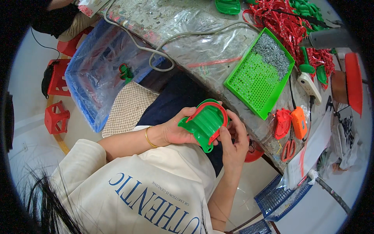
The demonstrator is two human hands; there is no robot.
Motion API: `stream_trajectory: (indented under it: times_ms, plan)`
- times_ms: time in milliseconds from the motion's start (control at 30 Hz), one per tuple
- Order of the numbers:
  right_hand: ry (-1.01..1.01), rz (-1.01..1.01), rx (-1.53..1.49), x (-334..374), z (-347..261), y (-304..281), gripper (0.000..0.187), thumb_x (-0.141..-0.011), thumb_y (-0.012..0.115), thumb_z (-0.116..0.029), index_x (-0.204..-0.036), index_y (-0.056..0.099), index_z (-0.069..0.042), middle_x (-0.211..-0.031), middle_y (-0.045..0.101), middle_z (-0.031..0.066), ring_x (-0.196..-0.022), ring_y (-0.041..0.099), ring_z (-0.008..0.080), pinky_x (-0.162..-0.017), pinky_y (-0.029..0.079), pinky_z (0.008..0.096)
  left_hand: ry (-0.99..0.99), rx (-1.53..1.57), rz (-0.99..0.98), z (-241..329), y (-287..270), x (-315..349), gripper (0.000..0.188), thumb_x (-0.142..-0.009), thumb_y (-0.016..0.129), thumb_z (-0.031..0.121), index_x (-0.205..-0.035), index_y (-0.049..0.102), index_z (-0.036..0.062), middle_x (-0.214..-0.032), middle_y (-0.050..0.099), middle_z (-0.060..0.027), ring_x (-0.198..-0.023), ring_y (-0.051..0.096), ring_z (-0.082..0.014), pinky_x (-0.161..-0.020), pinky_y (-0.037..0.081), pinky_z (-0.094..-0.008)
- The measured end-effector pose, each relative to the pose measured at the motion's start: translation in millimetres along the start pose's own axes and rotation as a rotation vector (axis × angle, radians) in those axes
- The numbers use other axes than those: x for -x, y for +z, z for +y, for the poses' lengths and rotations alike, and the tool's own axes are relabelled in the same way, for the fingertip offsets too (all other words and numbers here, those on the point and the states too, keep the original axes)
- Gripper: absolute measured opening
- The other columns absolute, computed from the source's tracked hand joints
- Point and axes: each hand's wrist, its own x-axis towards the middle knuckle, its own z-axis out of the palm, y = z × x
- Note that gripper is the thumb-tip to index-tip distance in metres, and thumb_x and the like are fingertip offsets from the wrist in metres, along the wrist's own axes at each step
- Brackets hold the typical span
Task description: Assembling green and red plastic toy parts using an electric screwdriver to fasten them with screws.
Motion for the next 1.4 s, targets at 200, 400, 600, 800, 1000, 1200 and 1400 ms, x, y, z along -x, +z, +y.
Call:
stream_trajectory:
  times_ms: [200, 400, 600, 800, 1000, 1200, 1400]
  plan:
    - [0.048, 0.066, -0.134, 1, -8, 13, 0.036, -0.085, 0.058, -0.003, -0.121, 0.054, -0.001, -0.085, 0.052, -0.0016, -0.073, 0.048, 0.0046, -0.063, 0.038, 0.0182, -0.065, 0.138, -0.022, 2, -15, -4, 0.066, -0.083, 0.058, 0.039, -0.14, 0.032, 0.021, -0.131, 0.046, -0.0165, -0.112, 0.05, -0.0434, -0.095, 0.042, -0.0544]
    - [-0.05, 0.145, -0.06, 3, -10, 8, 0.038, -0.086, 0.056, 0.0, -0.124, 0.051, -0.001, -0.09, 0.054, 0.0018, -0.077, 0.051, 0.0081, -0.069, 0.041, 0.0218, -0.002, 0.119, 0.037, 3, -12, -9, 0.058, -0.085, 0.054, 0.042, -0.131, 0.044, 0.0068, -0.122, 0.052, -0.0226, -0.109, 0.054, -0.0393, -0.092, 0.045, -0.0498]
    - [-0.797, 0.97, -0.393, -4, -70, -188, 0.037, -0.093, 0.048, -0.025, -0.115, 0.048, 0.004, -0.092, 0.058, 0.0124, -0.074, 0.051, 0.016, -0.075, 0.047, 0.0285, -0.04, 0.203, -0.039, 9, -11, -10, 0.063, -0.081, 0.061, 0.036, -0.137, 0.037, 0.0213, -0.127, 0.049, -0.018, -0.109, 0.051, -0.0409, -0.094, 0.042, -0.0518]
    - [-0.921, 0.76, 0.258, -51, -143, -139, 0.052, -0.092, 0.052, -0.02, -0.132, 0.031, 0.006, -0.115, 0.055, 0.0249, -0.108, 0.057, 0.0316, -0.096, 0.044, 0.0387, -0.033, 0.193, -0.043, 6, -6, -13, 0.058, -0.081, 0.061, 0.034, -0.134, 0.04, 0.0213, -0.124, 0.05, -0.0167, -0.107, 0.052, -0.0403, -0.093, 0.042, -0.0511]
    - [-0.7, 0.487, 0.236, -105, -168, -111, 0.055, -0.091, 0.053, -0.018, -0.135, 0.03, 0.004, -0.123, 0.053, 0.0201, -0.118, 0.05, 0.027, -0.101, 0.036, 0.0379, 0.011, -0.028, 0.043, 7, 10, -12, 0.06, -0.082, 0.055, 0.041, -0.129, 0.045, 0.0041, -0.121, 0.053, -0.0216, -0.108, 0.055, -0.0349, -0.093, 0.044, -0.0485]
    - [-0.559, -0.24, -0.008, -141, -180, -140, 0.065, -0.078, 0.069, -0.03, -0.128, 0.041, 0.0, -0.105, 0.056, 0.0089, -0.098, 0.055, 0.0188, -0.092, 0.041, 0.0323, -0.113, 0.072, 0.076, 4, 50, -20, 0.063, -0.081, 0.06, 0.039, -0.131, 0.042, 0.0048, -0.124, 0.049, -0.0262, -0.109, 0.052, -0.0396, -0.095, 0.042, -0.0489]
    - [-0.465, -0.359, -0.138, -103, -180, -119, 0.063, -0.073, 0.071, -0.03, -0.12, 0.043, 0.002, -0.078, 0.049, 0.0043, -0.075, 0.05, 0.0143, -0.075, 0.044, 0.0331, -0.036, 0.029, 0.074, -17, 35, -30, 0.064, -0.082, 0.058, 0.041, -0.132, 0.041, 0.0045, -0.124, 0.05, -0.0247, -0.111, 0.051, -0.0381, -0.097, 0.041, -0.0489]
